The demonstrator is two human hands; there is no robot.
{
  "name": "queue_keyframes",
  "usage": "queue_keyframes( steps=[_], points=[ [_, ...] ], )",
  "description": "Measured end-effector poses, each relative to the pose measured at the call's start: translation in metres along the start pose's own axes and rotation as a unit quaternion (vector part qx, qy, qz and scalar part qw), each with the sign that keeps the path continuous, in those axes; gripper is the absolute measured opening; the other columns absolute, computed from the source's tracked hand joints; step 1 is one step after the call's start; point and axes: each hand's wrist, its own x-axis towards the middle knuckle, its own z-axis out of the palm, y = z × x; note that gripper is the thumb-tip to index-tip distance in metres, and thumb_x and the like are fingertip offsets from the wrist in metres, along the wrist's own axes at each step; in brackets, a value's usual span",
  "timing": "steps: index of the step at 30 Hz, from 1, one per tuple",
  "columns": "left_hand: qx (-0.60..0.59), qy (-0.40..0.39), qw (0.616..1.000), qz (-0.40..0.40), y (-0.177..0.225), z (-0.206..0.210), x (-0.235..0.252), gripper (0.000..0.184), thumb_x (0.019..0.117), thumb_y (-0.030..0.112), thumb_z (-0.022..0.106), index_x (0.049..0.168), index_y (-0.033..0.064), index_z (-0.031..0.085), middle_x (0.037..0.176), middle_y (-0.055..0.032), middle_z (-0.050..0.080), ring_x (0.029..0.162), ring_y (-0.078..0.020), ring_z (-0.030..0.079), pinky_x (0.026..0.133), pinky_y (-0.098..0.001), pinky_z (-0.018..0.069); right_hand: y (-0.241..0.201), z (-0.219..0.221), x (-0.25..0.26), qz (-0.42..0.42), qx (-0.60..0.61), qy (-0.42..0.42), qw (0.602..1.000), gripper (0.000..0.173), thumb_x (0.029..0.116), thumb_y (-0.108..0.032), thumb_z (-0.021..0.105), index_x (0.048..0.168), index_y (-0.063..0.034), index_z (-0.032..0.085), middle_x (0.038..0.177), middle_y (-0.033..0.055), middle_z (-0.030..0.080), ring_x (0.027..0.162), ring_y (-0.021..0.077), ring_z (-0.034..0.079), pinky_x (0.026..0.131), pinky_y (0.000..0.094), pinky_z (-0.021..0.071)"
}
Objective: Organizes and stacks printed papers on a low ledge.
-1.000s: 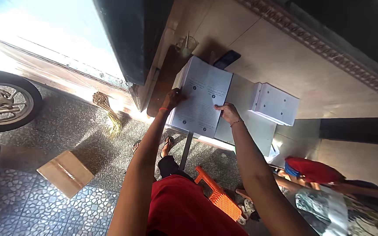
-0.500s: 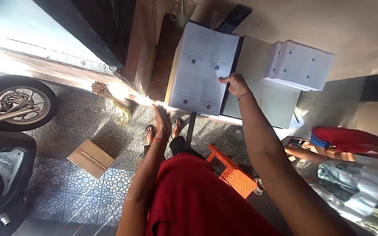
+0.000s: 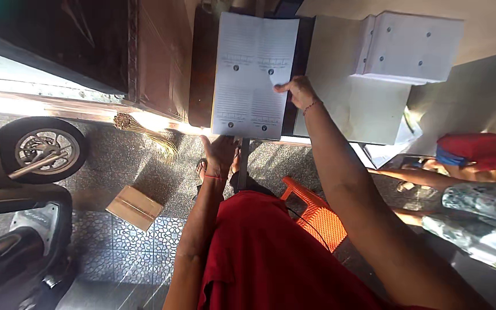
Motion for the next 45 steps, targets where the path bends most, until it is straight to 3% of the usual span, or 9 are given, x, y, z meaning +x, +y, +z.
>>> queue_keyframes(
  steps=[8, 14, 16, 19, 22, 26, 30, 34, 45],
  points=[
    [-0.015, 0.036, 0.998, 0.042, 0.004, -0.005, 0.009, 0.097, 0.0979, 0.061, -0.018, 0.153, -0.0028, 0.030, 0.159, -0.0165, 0.036, 0.143, -0.0219, 0.040, 0.118, -0.0399, 0.0328, 0.007, -0.002, 0.008, -0.021, -0.013, 0.007, 1.000, 0.046, 0.0758, -0.007, 0.083, 0.115, 0.0062, 0.062, 0.115, 0.0188, 0.065, 0.104, 0.0248, 0.065, 0.088, 0.0436, 0.0565],
    [-0.045, 0.162, 0.976, 0.139, 0.012, -0.013, 0.028, 0.088, 0.1022, 0.060, -0.007, 0.124, -0.0058, 0.046, 0.114, -0.0165, 0.057, 0.106, -0.0218, 0.058, 0.097, -0.0425, 0.0473, 0.009, -0.002, 0.010, -0.018, -0.027, 0.005, 0.999, 0.048, 0.0760, -0.011, 0.084, 0.116, 0.0059, 0.063, 0.116, 0.0191, 0.066, 0.104, 0.0261, 0.066, 0.088, 0.0447, 0.0570],
    [-0.032, 0.169, 0.974, 0.146, 0.012, -0.012, 0.014, 0.089, 0.1032, 0.060, -0.005, 0.146, -0.0093, 0.031, 0.143, -0.0247, 0.045, 0.132, -0.0277, 0.048, 0.112, -0.0455, 0.0375, 0.008, -0.003, 0.008, -0.019, -0.039, 0.004, 0.999, 0.047, 0.0769, -0.011, 0.083, 0.115, 0.0069, 0.063, 0.116, 0.0201, 0.065, 0.105, 0.0266, 0.065, 0.090, 0.0456, 0.0554],
    [0.065, 0.064, 0.991, 0.099, -0.006, 0.011, -0.037, 0.088, 0.1017, 0.057, -0.013, 0.155, -0.0050, 0.020, 0.160, -0.0190, 0.032, 0.145, -0.0225, 0.037, 0.119, -0.0399, 0.0307, 0.004, -0.003, 0.004, -0.023, -0.059, 0.004, 0.998, 0.043, 0.0784, -0.013, 0.083, 0.111, 0.0079, 0.065, 0.113, 0.0208, 0.066, 0.104, 0.0273, 0.064, 0.090, 0.0466, 0.0538],
    [0.068, -0.007, 0.998, 0.014, -0.040, 0.042, -0.059, 0.092, 0.1001, 0.061, -0.011, 0.151, -0.0020, 0.032, 0.150, -0.0146, 0.046, 0.133, -0.0187, 0.049, 0.112, -0.0361, 0.0398, 0.003, -0.004, 0.002, -0.032, -0.066, -0.005, 0.997, 0.040, 0.0788, -0.013, 0.082, 0.108, 0.0089, 0.065, 0.112, 0.0212, 0.066, 0.104, 0.0282, 0.064, 0.091, 0.0475, 0.0531],
    [0.016, -0.013, 0.997, -0.073, -0.076, 0.053, -0.024, 0.094, 0.0997, 0.063, -0.011, 0.152, -0.0064, 0.026, 0.155, -0.0226, 0.038, 0.139, -0.0269, 0.044, 0.115, -0.0421, 0.0354, 0.005, -0.004, 0.003, -0.039, -0.052, -0.008, 0.998, 0.040, 0.0770, -0.012, 0.083, 0.107, 0.0083, 0.066, 0.110, 0.0209, 0.067, 0.104, 0.0279, 0.065, 0.091, 0.0475, 0.0533],
    [0.039, 0.024, 0.997, -0.055, -0.091, 0.055, 0.006, 0.096, 0.0985, 0.059, -0.017, 0.141, -0.0080, 0.037, 0.137, -0.0215, 0.049, 0.123, -0.0257, 0.051, 0.109, -0.0420, 0.0390, 0.002, -0.004, 0.001, -0.026, -0.053, -0.007, 0.998, 0.041, 0.0774, -0.013, 0.084, 0.109, 0.0075, 0.066, 0.111, 0.0213, 0.067, 0.105, 0.0294, 0.064, 0.092, 0.0498, 0.0523],
    [0.034, -0.006, 0.999, -0.036, -0.088, 0.056, 0.009, 0.095, 0.0971, 0.057, -0.022, 0.151, -0.0011, 0.031, 0.154, -0.0177, 0.039, 0.138, -0.0239, 0.044, 0.114, -0.0410, 0.0346, 0.002, -0.005, 0.003, -0.026, -0.058, -0.016, 0.998, 0.043, 0.0781, -0.015, 0.084, 0.110, 0.0081, 0.066, 0.111, 0.0223, 0.068, 0.105, 0.0310, 0.065, 0.093, 0.0512, 0.0528],
    [-0.015, -0.012, 0.999, -0.039, -0.086, 0.058, 0.005, 0.092, 0.0985, 0.057, -0.018, 0.152, -0.0001, 0.030, 0.154, -0.0166, 0.042, 0.138, -0.0238, 0.046, 0.115, -0.0401, 0.0353, 0.001, -0.004, 0.003, -0.015, -0.048, -0.021, 0.999, 0.040, 0.0774, -0.013, 0.084, 0.106, 0.0077, 0.066, 0.107, 0.0216, 0.067, 0.102, 0.0299, 0.064, 0.089, 0.0503, 0.0527]
  ],
)
